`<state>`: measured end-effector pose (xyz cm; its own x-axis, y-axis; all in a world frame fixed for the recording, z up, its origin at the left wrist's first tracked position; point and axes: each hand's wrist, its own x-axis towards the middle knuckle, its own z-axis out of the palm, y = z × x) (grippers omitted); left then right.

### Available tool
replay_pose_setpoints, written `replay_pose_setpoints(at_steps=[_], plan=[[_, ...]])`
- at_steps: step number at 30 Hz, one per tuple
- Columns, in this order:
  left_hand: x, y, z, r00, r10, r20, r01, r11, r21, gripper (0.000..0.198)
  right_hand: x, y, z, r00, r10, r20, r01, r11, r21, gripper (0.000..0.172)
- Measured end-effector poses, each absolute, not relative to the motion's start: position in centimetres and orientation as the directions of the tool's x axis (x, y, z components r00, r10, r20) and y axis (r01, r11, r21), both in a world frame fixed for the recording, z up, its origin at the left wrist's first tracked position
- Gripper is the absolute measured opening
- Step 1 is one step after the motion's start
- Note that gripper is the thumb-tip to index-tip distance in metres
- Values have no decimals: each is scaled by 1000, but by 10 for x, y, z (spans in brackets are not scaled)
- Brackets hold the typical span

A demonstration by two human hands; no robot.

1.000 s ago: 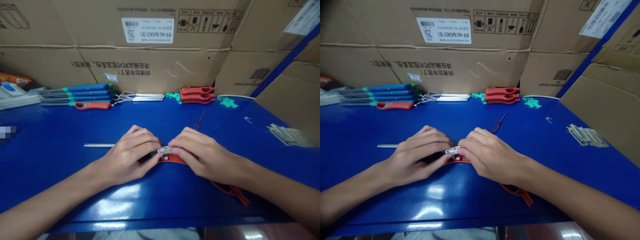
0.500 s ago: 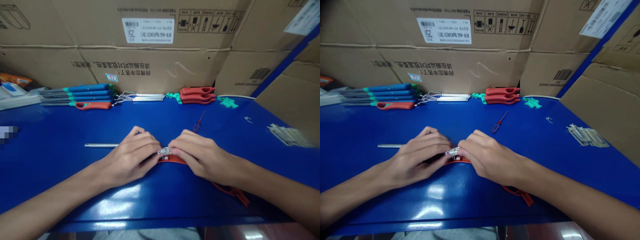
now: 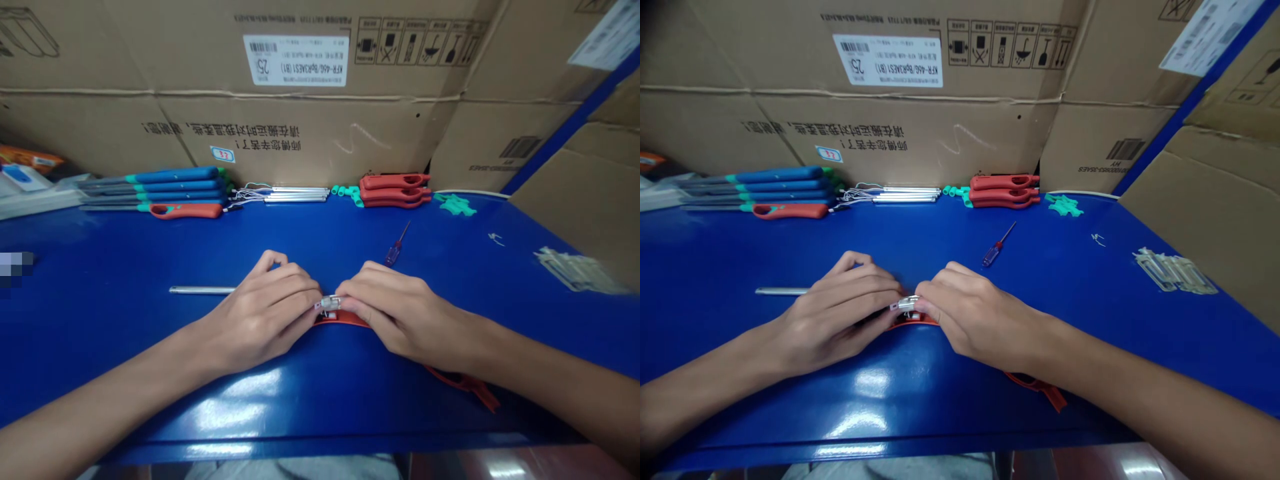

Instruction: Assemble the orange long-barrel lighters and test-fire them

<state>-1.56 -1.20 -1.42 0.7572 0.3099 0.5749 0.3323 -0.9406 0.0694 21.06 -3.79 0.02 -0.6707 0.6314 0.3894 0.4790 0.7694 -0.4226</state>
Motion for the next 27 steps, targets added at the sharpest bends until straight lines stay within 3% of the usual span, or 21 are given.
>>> replay_pose_setpoints(at_steps=[5, 9, 16, 21, 27], plan=[[-16, -11, -13, 761, 312, 569, 348, -936, 48, 10, 209, -37, -1, -666, 623, 410, 479, 779, -405, 26], [-16, -11, -12, 741, 353, 571, 364, -926, 100, 10, 213, -34, 1, -671, 622, 404, 481, 780, -401, 23], [-19, -11, -13, 766, 464, 445, 424, -885, 192, 34, 221, -31, -1, -732, 622, 279, 541, 779, -318, 22], [-20, -12, -14, 787, 503, 357, 458, -864, 208, 20, 219, -31, -4, -753, 608, 251, 554, 792, -256, 21], [-18, -13, -12, 782, 537, 316, 477, -842, 252, 18, 219, -32, -3, -749, 622, 230, 569, 781, -256, 20]])
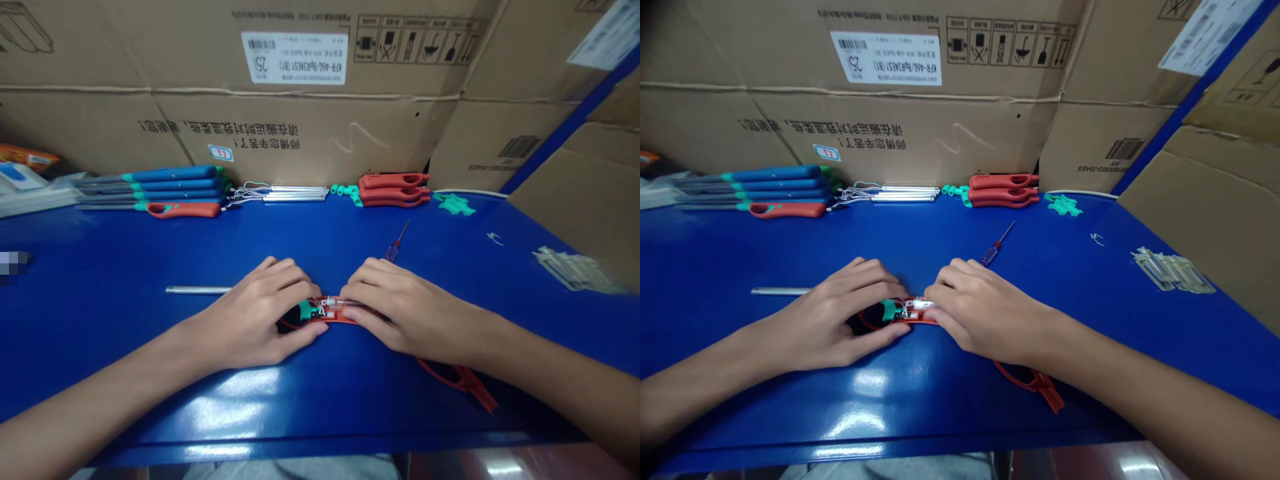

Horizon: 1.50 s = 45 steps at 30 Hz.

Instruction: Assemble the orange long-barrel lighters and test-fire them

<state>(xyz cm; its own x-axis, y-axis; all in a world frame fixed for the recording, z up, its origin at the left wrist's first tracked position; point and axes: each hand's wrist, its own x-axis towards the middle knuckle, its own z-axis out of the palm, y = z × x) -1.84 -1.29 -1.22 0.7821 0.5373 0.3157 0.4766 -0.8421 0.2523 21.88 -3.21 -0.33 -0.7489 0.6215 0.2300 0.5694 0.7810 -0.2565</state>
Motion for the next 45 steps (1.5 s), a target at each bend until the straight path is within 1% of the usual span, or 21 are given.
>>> replay_pose_setpoints(at_steps=[4, 8, 15, 20, 27, 29, 31, 36, 40, 45], plan=[[-19, -13, -11, 789, 525, 319, 455, -849, 269, 16, 219, -32, -3, -737, 644, 205, 584, 759, -288, 22], [-20, -13, -12, 797, 494, 349, 418, -867, 273, 15, 219, -30, -4, -728, 652, 214, 579, 751, -318, 25], [-20, -13, -13, 808, 463, 363, 388, -883, 264, 15, 223, -32, 2, -733, 658, 174, 567, 731, -380, 21], [-20, -13, -11, 816, 475, 330, 374, -868, 326, 19, 223, -32, 3, -735, 652, 185, 558, 737, -382, 20], [-19, -14, -11, 815, 489, 312, 360, -848, 389, 16, 221, -31, 0, -727, 646, 231, 533, 744, -404, 19], [-19, -14, -10, 813, 479, 331, 348, -855, 385, 16, 221, -31, 1, -726, 640, 250, 523, 751, -402, 16], [-20, -15, -10, 811, 465, 356, 343, -870, 355, 17, 221, -32, 3, -727, 633, 266, 523, 761, -385, 15], [-21, -14, -10, 823, 431, 370, 350, -898, 267, 14, 220, -34, 5, -729, 619, 294, 530, 781, -331, 18], [-23, -15, -9, 829, 429, 358, 352, -898, 263, 13, 220, -34, 5, -727, 618, 300, 540, 784, -307, 19], [-22, -15, -8, 839, 443, 315, 362, -888, 284, 15, 219, -34, 4, -730, 626, 274, 547, 776, -313, 20]])
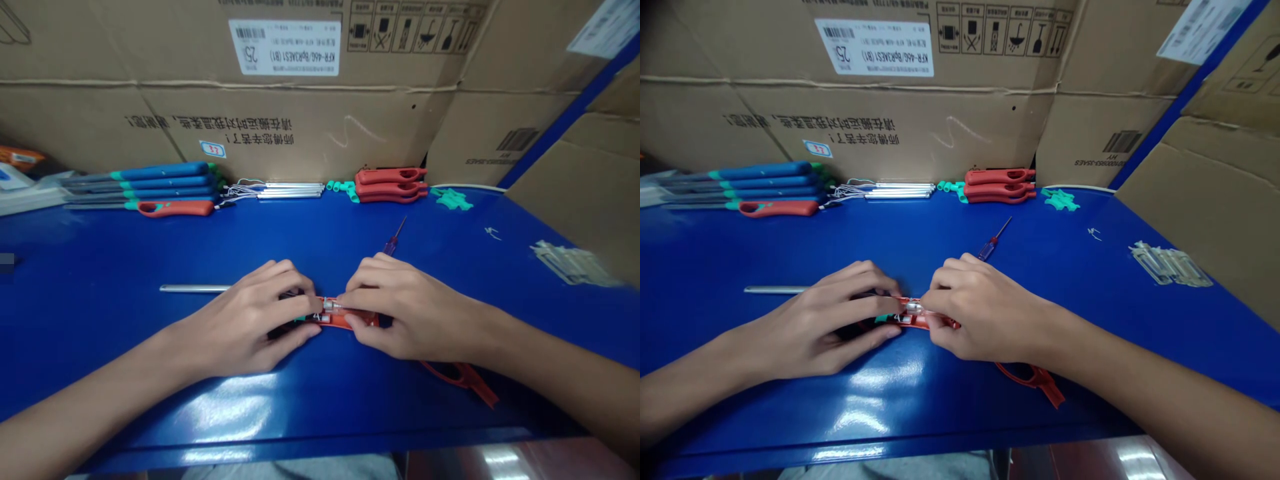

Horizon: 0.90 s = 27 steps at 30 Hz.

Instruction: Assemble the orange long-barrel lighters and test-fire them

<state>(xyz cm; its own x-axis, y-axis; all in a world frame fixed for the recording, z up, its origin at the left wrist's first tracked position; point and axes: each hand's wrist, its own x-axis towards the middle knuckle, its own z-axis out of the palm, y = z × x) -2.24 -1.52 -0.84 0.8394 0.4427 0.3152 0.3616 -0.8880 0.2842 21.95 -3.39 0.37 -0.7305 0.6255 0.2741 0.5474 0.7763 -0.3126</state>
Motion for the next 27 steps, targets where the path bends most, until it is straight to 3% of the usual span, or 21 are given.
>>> replay_pose_setpoints(at_steps=[10, 27], plan=[[-21, -14, -6, 837, 470, 279, 355, -856, 376, 18, 222, -35, 3, -736, 637, 229, 540, 756, -369, 21], [-21, -13, -7, 836, 463, 294, 357, -866, 351, 26, 227, -34, 14, -773, 615, 155, 542, 767, -344, 24]])
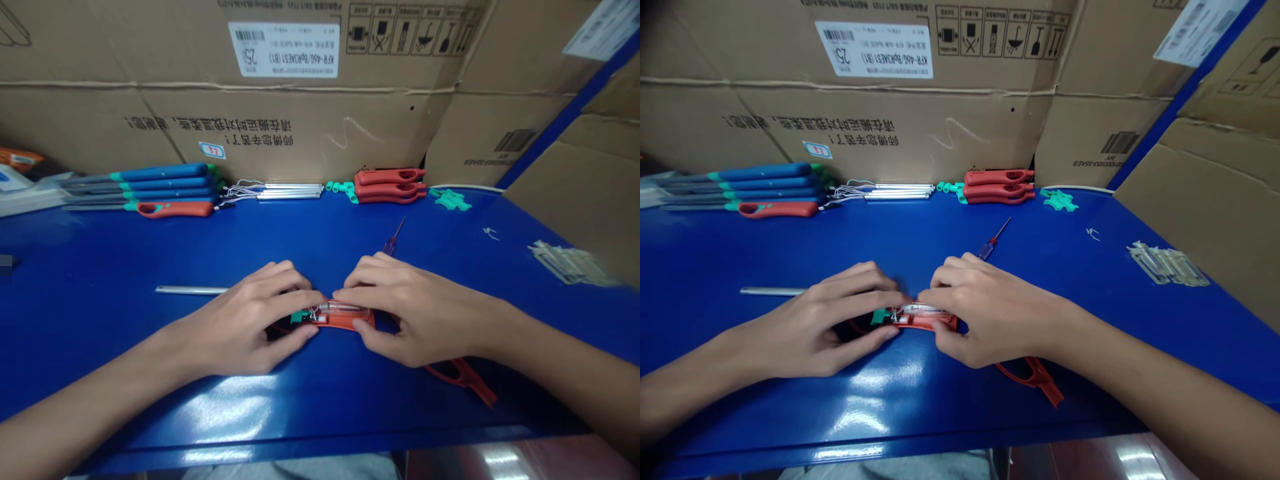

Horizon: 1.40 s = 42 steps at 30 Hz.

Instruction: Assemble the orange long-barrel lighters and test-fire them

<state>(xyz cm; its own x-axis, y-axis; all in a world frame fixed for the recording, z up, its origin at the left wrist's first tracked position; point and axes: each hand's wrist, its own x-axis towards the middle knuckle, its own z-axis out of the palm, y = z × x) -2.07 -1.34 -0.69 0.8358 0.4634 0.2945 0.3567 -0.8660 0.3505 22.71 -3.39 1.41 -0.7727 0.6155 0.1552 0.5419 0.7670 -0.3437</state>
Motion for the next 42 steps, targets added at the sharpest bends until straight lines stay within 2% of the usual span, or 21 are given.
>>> replay_pose_setpoints(at_steps=[5, 9, 21, 36, 42], plan=[[-21, -13, -7, 835, 481, 267, 380, -855, 352, 24, 241, -26, 26, -751, 623, 220, 534, 769, -353, 32], [-20, -12, -8, 836, 483, 260, 389, -856, 340, 24, 243, -24, 25, -720, 646, 256, 556, 756, -345, 19], [-21, -13, -8, 821, 523, 230, 446, -838, 314, 25, 236, -25, 15, -766, 596, 240, 517, 793, -322, 19], [-22, -14, -6, 802, 555, 223, 478, -818, 319, 31, 237, -25, 16, -748, 613, 256, 535, 784, -316, 12], [-23, -15, -3, 808, 534, 248, 457, -834, 309, 20, 238, -25, 18, -754, 611, 241, 544, 786, -293, 13]])
